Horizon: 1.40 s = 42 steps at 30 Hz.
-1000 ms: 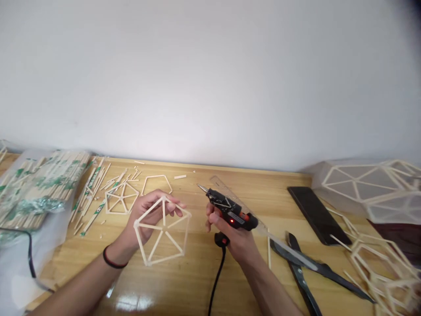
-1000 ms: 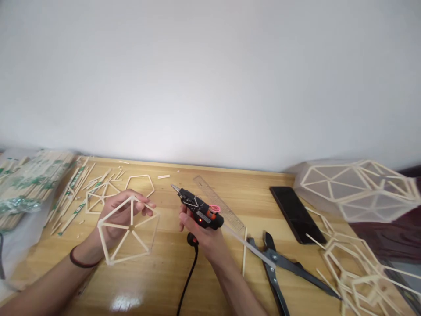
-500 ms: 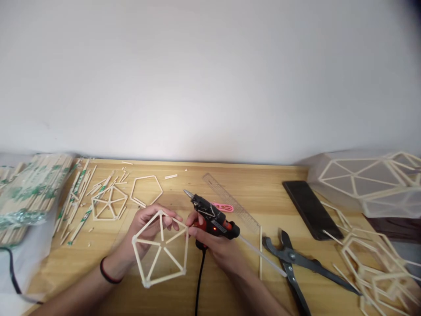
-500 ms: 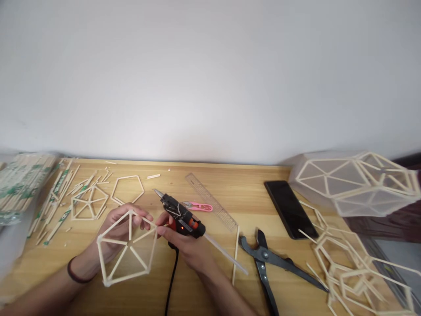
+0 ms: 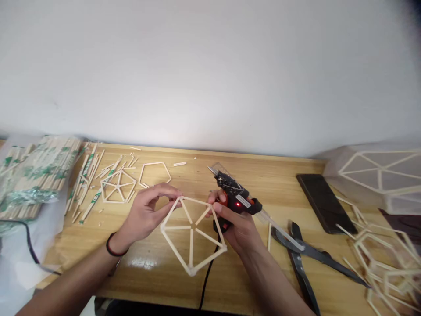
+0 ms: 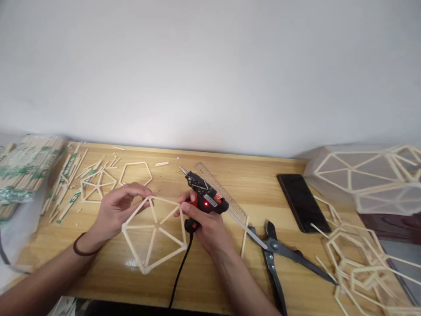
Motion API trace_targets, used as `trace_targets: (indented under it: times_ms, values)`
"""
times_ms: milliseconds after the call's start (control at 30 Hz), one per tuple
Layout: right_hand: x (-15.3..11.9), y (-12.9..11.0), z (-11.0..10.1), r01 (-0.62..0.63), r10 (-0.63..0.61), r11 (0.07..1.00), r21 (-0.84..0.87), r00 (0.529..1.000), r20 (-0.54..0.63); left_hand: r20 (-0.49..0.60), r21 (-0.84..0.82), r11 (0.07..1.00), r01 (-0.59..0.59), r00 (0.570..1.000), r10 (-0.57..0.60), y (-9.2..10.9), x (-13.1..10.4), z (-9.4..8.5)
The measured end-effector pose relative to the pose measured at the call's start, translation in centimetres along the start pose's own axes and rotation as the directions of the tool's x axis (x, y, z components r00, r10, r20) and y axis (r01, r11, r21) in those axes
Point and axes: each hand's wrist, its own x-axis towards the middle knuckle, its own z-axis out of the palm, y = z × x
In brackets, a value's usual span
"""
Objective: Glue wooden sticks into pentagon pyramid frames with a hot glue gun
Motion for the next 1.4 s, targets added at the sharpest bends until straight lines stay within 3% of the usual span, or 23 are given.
trace_targets:
  times_ms: [100, 200, 500, 633, 867, 1233, 1400]
  values:
    - [0.1, -0.2, 0.1, 0.023, -0.024, 1.0, -0.019, 0.999, -0.03, 0.048, 0.195, 0.971, -0.139, 0.99, 0.133, 0.1, 0.2, -0.5]
    - [0.0, -0.1, 0.0, 0.047, -0.049, 0.998, -0.044, 0.998, -0.047, 0.058, 0.22, 0.962, -0.164, 0.986, 0.155, 0.0, 0.2, -0.6]
    - [0.1, 0.7, -0.6, 0.19, -0.212, 0.968, -0.161, 0.968, -0.132, -0.041, -0.134, 0.984, 0.119, 0.991, -0.126, -0.1, -0.3, 0.6]
    - [-0.1, 0.7, -0.9, 0.218, -0.251, 0.947, -0.238, 0.961, -0.119, -0.093, -0.21, 0.963, 0.17, 0.977, -0.193, 0.2, 0.2, 0.7]
    - [-0.4, 0.6, -1.3, 0.182, -0.191, 0.947, -0.264, 0.982, -0.008, -0.149, -0.398, 0.897, 0.192, 0.951, -0.27, 0.1, 0.8, 0.6]
    - [-0.8, -0.2, -0.2, 0.283, -0.295, 0.884, -0.372, 0.955, 0.026, -0.034, -0.375, 0.881, 0.288, 0.946, -0.324, 0.3, -0.3, 1.3]
    - [-0.6, -0.6, 0.1, 0.252, -0.267, 0.877, -0.409, 0.964, 0.021, -0.004, -0.34, 0.896, 0.285, 0.952, -0.305, 0.2, -0.5, 1.3]
